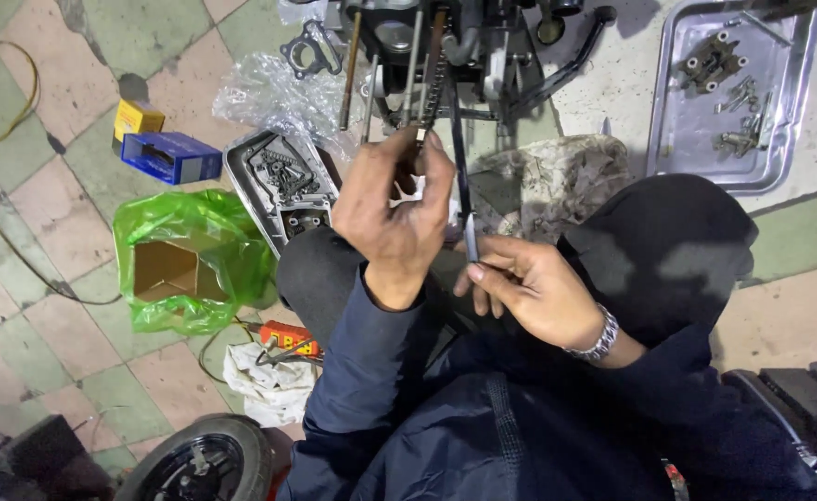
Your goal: The person places a gasket onto the engine head, then wipes a metal rod with a cloth. They attach a chain to the rod and insert it into the engine. Finally, they clean the cylinder head with a cloth.
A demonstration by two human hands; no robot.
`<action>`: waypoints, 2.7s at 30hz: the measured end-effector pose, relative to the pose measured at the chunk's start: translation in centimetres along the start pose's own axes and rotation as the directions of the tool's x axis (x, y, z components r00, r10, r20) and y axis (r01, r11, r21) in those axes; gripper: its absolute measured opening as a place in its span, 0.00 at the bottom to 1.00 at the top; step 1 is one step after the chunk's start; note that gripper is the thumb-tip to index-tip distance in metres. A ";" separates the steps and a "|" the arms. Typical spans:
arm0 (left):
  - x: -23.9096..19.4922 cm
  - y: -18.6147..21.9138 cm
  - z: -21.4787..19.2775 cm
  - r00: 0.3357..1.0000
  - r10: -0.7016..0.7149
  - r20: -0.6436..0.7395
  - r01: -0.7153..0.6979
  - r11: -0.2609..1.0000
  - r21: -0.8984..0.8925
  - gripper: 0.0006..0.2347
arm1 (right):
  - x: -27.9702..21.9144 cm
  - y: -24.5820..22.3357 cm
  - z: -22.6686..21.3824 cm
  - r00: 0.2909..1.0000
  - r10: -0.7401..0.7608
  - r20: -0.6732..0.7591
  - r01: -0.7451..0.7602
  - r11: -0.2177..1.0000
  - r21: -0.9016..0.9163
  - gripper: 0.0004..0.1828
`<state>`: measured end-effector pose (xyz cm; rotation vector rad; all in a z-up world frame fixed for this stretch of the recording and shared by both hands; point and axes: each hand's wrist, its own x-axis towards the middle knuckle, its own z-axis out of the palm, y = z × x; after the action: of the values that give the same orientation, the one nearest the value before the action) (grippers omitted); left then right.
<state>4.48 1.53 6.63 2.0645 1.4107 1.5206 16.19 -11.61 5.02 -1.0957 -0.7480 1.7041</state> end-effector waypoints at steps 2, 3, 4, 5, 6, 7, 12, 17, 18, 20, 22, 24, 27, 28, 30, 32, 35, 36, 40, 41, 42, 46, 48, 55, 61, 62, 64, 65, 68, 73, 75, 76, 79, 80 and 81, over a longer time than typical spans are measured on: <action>0.1 -0.2 0.0 1.000 0.009 0.010 -0.009 1.000 -0.006 0.03 | 0.7 -0.7 0.3 1.000 -0.019 -0.015 0.019 1.000 0.003 0.14; 0.1 -0.3 0.0 1.000 0.014 0.011 -0.014 1.000 -0.009 0.03 | 0.9 -1.0 0.4 0.999 -0.034 -0.022 0.034 0.999 -0.002 0.13; 0.2 -0.2 -0.1 1.000 0.016 0.022 -0.015 1.000 -0.013 0.03 | 1.2 -1.1 0.5 0.999 -0.034 -0.032 0.034 0.999 0.005 0.13; 0.3 -0.1 -0.1 0.999 0.030 0.026 -0.029 0.999 -0.034 0.02 | 1.6 -1.2 0.6 0.997 -0.064 -0.032 0.064 0.998 -0.010 0.12; 0.4 0.0 -0.2 0.999 0.045 0.030 -0.043 0.997 -0.056 0.02 | 2.0 -1.4 0.6 0.995 -0.094 -0.031 0.094 0.995 -0.025 0.10; 0.8 0.7 -0.3 0.998 0.046 0.034 -0.044 0.997 -0.059 0.02 | 2.2 -1.5 0.6 0.995 -0.095 -0.036 0.094 0.995 -0.022 0.10; 1.9 1.8 -0.8 0.999 0.018 0.046 -0.017 0.999 -0.039 0.02 | 3.1 -1.8 0.8 0.988 -0.102 -0.114 0.102 0.995 -0.006 0.15; 2.5 2.1 -1.1 0.997 0.003 0.079 0.001 0.999 -0.041 0.02 | 3.1 -1.5 0.7 0.991 -0.086 -0.106 0.090 0.995 0.039 0.16; 2.8 2.3 -1.1 0.997 -0.001 0.083 0.004 0.999 -0.041 0.03 | 3.1 -1.5 0.7 0.992 -0.081 -0.098 0.086 0.995 0.048 0.16; 2.7 2.1 -1.0 0.996 0.000 0.088 0.004 0.999 -0.042 0.03 | 2.6 -1.0 0.7 0.995 -0.055 -0.087 0.059 0.997 0.046 0.15; 2.7 2.1 -1.1 0.996 0.001 0.088 0.003 0.999 -0.039 0.03 | 2.1 -1.0 0.9 0.997 -0.030 -0.070 0.033 0.999 0.043 0.14; 2.7 2.0 -1.1 0.996 -0.003 0.092 0.007 0.999 -0.039 0.02 | 1.6 -1.2 1.3 0.996 0.074 -0.056 -0.076 0.996 -0.042 0.17; 2.7 2.0 -1.0 0.995 -0.012 0.098 0.015 0.999 -0.032 0.02 | 1.6 0.0 1.3 0.996 0.017 -0.090 -0.019 0.999 -0.030 0.15; 2.5 2.0 -1.1 0.995 -0.014 0.102 0.017 0.999 -0.031 0.02 | 1.8 0.1 1.2 0.996 0.020 -0.091 -0.022 0.999 -0.027 0.15; 2.5 2.1 -0.9 0.994 -0.022 0.107 0.025 0.999 -0.023 0.03 | 2.3 0.1 0.9 0.992 -0.008 -0.123 0.001 0.998 -0.055 0.14; 2.7 2.2 -0.9 0.993 -0.020 0.113 0.023 0.999 -0.025 0.03 | 3.1 0.8 1.0 0.991 -0.024 -0.135 0.017 0.999 -0.052 0.12; 2.8 2.2 -1.0 0.993 -0.015 0.120 0.018 1.000 -0.022 0.02 | 3.5 1.3 1.8 0.984 -0.021 -0.174 0.016 0.999 -0.029 0.11; 2.9 2.2 -1.1 0.992 -0.010 0.123 0.013 1.000 -0.021 0.02 | 3.6 1.3 2.3 0.979 -0.005 -0.205 0.003 1.000 -0.009 0.12; 2.9 1.9 -1.1 0.992 -0.013 0.123 0.016 1.000 -0.022 0.02 | 5.0 -1.3 2.9 0.966 -0.045 -0.253 0.031 0.998 -0.056 0.13; 2.9 1.8 -1.1 0.993 -0.013 0.119 0.017 0.999 -0.030 0.02 | 5.4 -1.5 2.8 0.960 -0.063 -0.273 0.041 0.996 -0.085 0.13; 3.0 1.7 -1.0 0.993 -0.013 0.115 0.017 0.999 -0.038 0.02 | 5.8 -1.7 2.6 0.953 -0.082 -0.292 0.051 0.992 -0.113 0.13; 3.2 1.4 -1.0 0.992 -0.003 0.125 0.008 0.999 -0.038 0.03 | 7.4 -2.9 1.8 0.937 -0.166 -0.306 0.096 0.968 -0.231 0.14; 3.3 1.1 -1.1 0.991 -0.013 0.135 0.020 0.999 -0.047 0.03 | 8.3 -3.4 1.6 0.919 -0.231 -0.320 0.155 0.957 -0.246 0.14; 3.6 1.0 -1.0 0.988 -0.022 0.150 0.029 0.999 -0.046 0.03 | 10.7 -2.3 1.2 0.869 -0.309 -0.385 0.205 0.935 -0.288 0.14; 3.9 0.6 -0.8 0.989 -0.018 0.146 0.023 0.999 -0.039 0.03 | 11.6 -2.9 1.1 0.866 -0.312 -0.392 0.241 0.945 -0.221 0.12; 3.9 0.5 -0.8 0.989 -0.017 0.148 0.022 0.999 -0.037 0.03 | 11.7 -2.9 1.2 0.862 -0.315 -0.396 0.248 0.946 -0.211 0.11; 3.9 0.4 -0.8 0.989 -0.017 0.150 0.022 0.999 -0.034 0.03 | 11.8 -2.7 1.2 0.860 -0.315 -0.402 0.254 0.946 -0.199 0.10; 3.9 0.4 -0.8 0.988 -0.017 0.152 0.023 0.999 -0.037 0.03 | 11.9 -2.5 1.2 0.869 -0.298 -0.396 0.262 0.954 -0.145 0.10; 4.0 0.4 -0.8 0.988 -0.018 0.153 0.024 0.999 -0.039 0.03 | 12.1 -2.4 1.2 0.879 -0.276 -0.389 0.268 0.960 -0.074 0.10; 3.9 0.4 -0.8 0.988 -0.012 0.154 0.018 0.999 -0.033 0.03 | 12.1 -2.5 1.2 0.883 -0.261 -0.390 0.265 0.963 -0.044 0.11; 3.8 0.4 -0.8 0.987 -0.019 0.158 0.025 0.999 -0.038 0.04 | 12.1 -2.6 1.2 0.880 -0.269 -0.391 0.262 0.962 -0.071 0.11; 3.8 0.4 -0.8 0.987 -0.020 0.158 0.026 0.999 -0.038 0.04 | 12.1 -2.7 1.3 0.881 -0.268 -0.390 0.262 0.963 -0.071 0.11; 3.8 0.4 -0.8 0.988 -0.016 0.155 0.023 0.999 -0.045 0.03 | 12.1 -2.7 1.3 0.872 -0.288 -0.397 0.260 0.958 -0.122 0.11; 3.8 0.4 -0.8 0.988 -0.016 0.155 0.023 0.999 -0.047 0.03 | 12.1 -2.5 1.2 0.875 -0.287 -0.390 0.263 0.958 -0.114 0.10; 3.8 0.4 -0.8 0.988 -0.016 0.155 0.024 0.998 -0.049 0.03 | 12.2 -2.4 1.0 0.878 -0.286 -0.384 0.266 0.958 -0.106 0.10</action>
<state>4.03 4.03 9.59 2.0815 1.3180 1.3424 14.28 0.57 3.38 -1.2538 -0.6518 1.1772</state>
